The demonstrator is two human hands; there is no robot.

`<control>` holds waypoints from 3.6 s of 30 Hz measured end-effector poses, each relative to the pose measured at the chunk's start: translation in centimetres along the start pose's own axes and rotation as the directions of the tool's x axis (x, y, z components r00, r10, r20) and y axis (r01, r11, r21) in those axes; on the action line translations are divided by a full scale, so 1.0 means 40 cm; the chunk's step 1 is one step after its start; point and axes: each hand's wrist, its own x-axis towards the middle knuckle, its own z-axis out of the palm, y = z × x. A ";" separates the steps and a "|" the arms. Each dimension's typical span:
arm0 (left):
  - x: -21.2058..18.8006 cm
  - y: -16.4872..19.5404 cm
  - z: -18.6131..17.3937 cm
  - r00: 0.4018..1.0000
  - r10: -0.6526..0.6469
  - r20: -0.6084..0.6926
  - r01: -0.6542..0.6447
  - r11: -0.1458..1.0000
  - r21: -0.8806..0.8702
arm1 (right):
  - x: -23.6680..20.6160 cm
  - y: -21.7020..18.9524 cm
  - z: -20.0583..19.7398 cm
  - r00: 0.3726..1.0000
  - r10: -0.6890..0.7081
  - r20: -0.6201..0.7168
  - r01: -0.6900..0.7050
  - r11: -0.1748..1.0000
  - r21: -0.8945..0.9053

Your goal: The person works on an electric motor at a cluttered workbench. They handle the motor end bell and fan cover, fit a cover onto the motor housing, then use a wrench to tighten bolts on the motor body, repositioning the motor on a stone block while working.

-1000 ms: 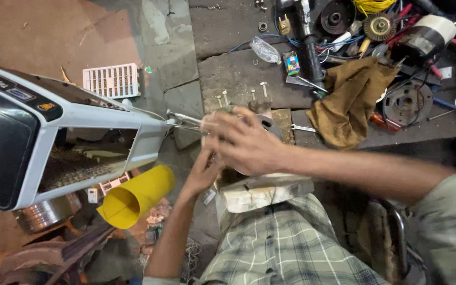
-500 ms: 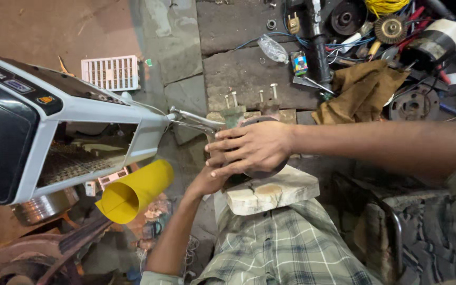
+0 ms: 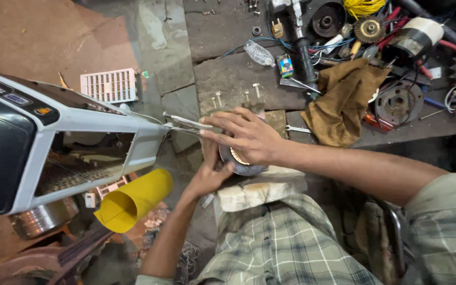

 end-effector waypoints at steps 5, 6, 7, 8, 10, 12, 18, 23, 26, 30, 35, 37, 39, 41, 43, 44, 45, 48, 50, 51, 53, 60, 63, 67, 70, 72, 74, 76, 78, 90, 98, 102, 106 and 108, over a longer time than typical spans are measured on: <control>0.015 0.060 0.034 0.987 -0.040 -0.157 0.022 0.993 -0.115 | -0.005 0.025 0.006 0.969 -0.239 -0.065 0.246 0.957 0.153; 0.014 0.069 0.036 0.987 -0.039 -0.153 0.035 0.999 -0.031 | -0.001 0.037 0.010 0.924 -0.371 -0.093 0.383 0.895 0.229; 0.017 0.076 0.032 0.989 -0.035 -0.142 0.043 0.998 0.055 | 0.005 0.048 0.012 0.862 -0.489 -0.133 0.506 0.812 0.292; 0.024 0.081 0.029 0.984 -0.082 -0.160 0.067 0.993 -0.094 | 0.012 0.062 0.013 0.777 -0.623 -0.092 0.618 0.728 0.297; 0.030 0.095 0.021 0.963 -0.198 -0.184 0.113 0.914 -0.390 | 0.030 0.076 0.017 0.541 -0.841 -0.024 0.795 0.502 0.340; 0.036 0.110 0.012 0.963 -0.056 -0.264 0.021 0.991 -0.134 | 0.059 0.088 0.022 0.465 -0.884 -0.051 0.824 0.411 0.391; 0.043 0.135 0.010 0.960 -0.107 -0.258 0.134 0.987 0.086 | 0.089 0.093 0.022 0.525 -0.851 -0.017 0.786 0.477 0.395; 0.042 0.111 0.011 0.950 -0.109 -0.294 0.145 0.984 0.102 | 0.066 0.089 0.036 0.650 -0.757 0.066 0.642 0.594 0.484; 0.031 0.100 0.006 0.950 -0.040 -0.311 0.082 0.989 0.124 | 0.051 0.082 0.042 0.735 -0.671 0.097 0.566 0.687 0.456; 0.015 0.103 -0.009 0.948 0.012 -0.317 -0.049 0.993 -0.108 | 0.032 0.062 0.037 0.836 -0.545 0.061 0.481 0.782 0.398; 0.054 0.105 -0.052 0.974 -0.067 -0.214 0.030 0.985 -0.170 | 0.015 0.032 0.021 0.933 -0.357 0.049 0.324 0.890 0.320; 0.082 0.105 -0.068 0.965 -0.197 -0.172 0.142 0.947 -0.287 | 0.013 0.024 0.019 0.953 -0.299 0.055 0.273 0.922 0.275; 0.101 0.106 -0.091 0.978 -0.116 -0.176 0.091 0.986 -0.142 | 0.013 0.013 0.021 0.977 -0.212 0.034 0.195 0.941 0.276; 0.112 0.102 -0.105 0.983 -0.079 -0.168 0.072 0.996 -0.045 | 0.009 -0.004 0.023 0.991 -0.134 0.025 0.124 0.962 0.242; 0.114 0.089 -0.108 0.986 -0.071 -0.152 0.075 0.997 0.017 | 0.004 -0.021 0.023 0.998 -0.064 0.010 0.061 0.986 0.155; 0.106 0.083 -0.103 0.973 -0.168 -0.161 0.148 0.980 -0.129 | 0.002 -0.024 0.022 0.998 -0.067 0.018 0.063 0.983 0.174; 0.100 0.074 -0.088 0.954 -0.255 -0.157 0.206 0.939 -0.275 | -0.001 -0.025 0.021 0.997 -0.073 0.028 0.067 0.981 0.182; 0.063 0.056 -0.042 0.984 -0.110 -0.138 0.042 0.906 -0.421 | 0.001 0.002 0.018 0.970 -0.243 -0.016 0.233 0.907 0.350; 0.046 0.052 -0.023 0.989 -0.007 -0.145 -0.034 0.959 -0.281 | 0.008 0.036 0.020 0.888 -0.458 -0.050 0.443 0.818 0.368; 0.031 0.058 -0.015 0.983 -0.020 -0.182 -0.003 0.992 -0.124 | 0.014 0.057 0.020 0.794 -0.606 -0.040 0.585 0.745 0.322; 0.012 0.074 0.003 0.969 -0.060 -0.239 0.074 0.996 0.054 | 0.030 0.074 0.031 0.647 -0.762 -0.036 0.726 0.601 0.334; 0.042 0.123 0.023 0.954 -0.053 -0.297 0.094 0.988 0.126 | 0.077 0.099 0.027 0.538 -0.843 -0.016 0.751 0.471 0.463; 0.053 0.131 0.019 0.953 -0.061 -0.298 0.100 0.988 0.119 | 0.078 0.099 0.022 0.562 -0.827 0.021 0.746 0.518 0.419; 0.055 0.137 0.016 0.948 -0.080 -0.308 0.119 0.987 0.109 | 0.071 0.101 0.028 0.570 -0.820 0.046 0.729 0.531 0.431; 0.056 0.140 0.016 0.944 -0.085 -0.319 0.126 0.986 0.110 | 0.066 0.101 0.035 0.591 -0.803 0.074 0.706 0.559 0.435; 0.056 0.139 0.016 0.942 -0.088 -0.323 0.130 0.985 0.110 | 0.062 0.099 0.040 0.636 -0.769 0.062 0.639 0.570 0.516; 0.054 0.134 0.020 0.939 -0.098 -0.329 0.141 0.984 0.110 | 0.052 0.091 0.043 0.683 -0.728 0.058 0.589 0.596 0.545; 0.050 0.126 0.024 0.936 -0.099 -0.339 0.147 0.982 0.119 | 0.041 0.086 0.048 0.718 -0.694 0.062 0.580 0.644 0.499; 0.043 0.115 0.028 0.932 -0.083 -0.354 0.128 0.986 0.104 | 0.028 0.080 0.053 0.760 -0.646 0.073 0.512 0.664 0.544; 0.058 -0.008 -0.010 0.962 -0.119 -0.246 0.155 0.979 0.131 | -0.009 0.029 0.036 0.966 -0.259 0.009 0.246 0.928 0.280; 0.087 0.057 -0.041 0.963 -0.264 -0.048 0.266 0.916 0.300 | 0.018 0.028 -0.026 0.996 -0.074 0.045 0.039 0.850 0.525; 0.020 0.148 -0.032 0.947 -0.265 -0.183 0.261 0.964 -0.048 | -0.006 0.126 -0.116 0.987 0.163 -0.004 -0.120 0.745 0.656; 0.006 0.157 0.017 0.945 -0.199 -0.261 0.217 0.975 0.045 | -0.021 0.143 -0.093 0.985 -0.174 -0.001 0.160 0.898 0.409; 0.007 0.139 0.038 0.951 -0.088 -0.297 0.136 0.980 0.143 | -0.004 0.122 -0.046 0.902 -0.429 -0.048 0.418 0.843 0.339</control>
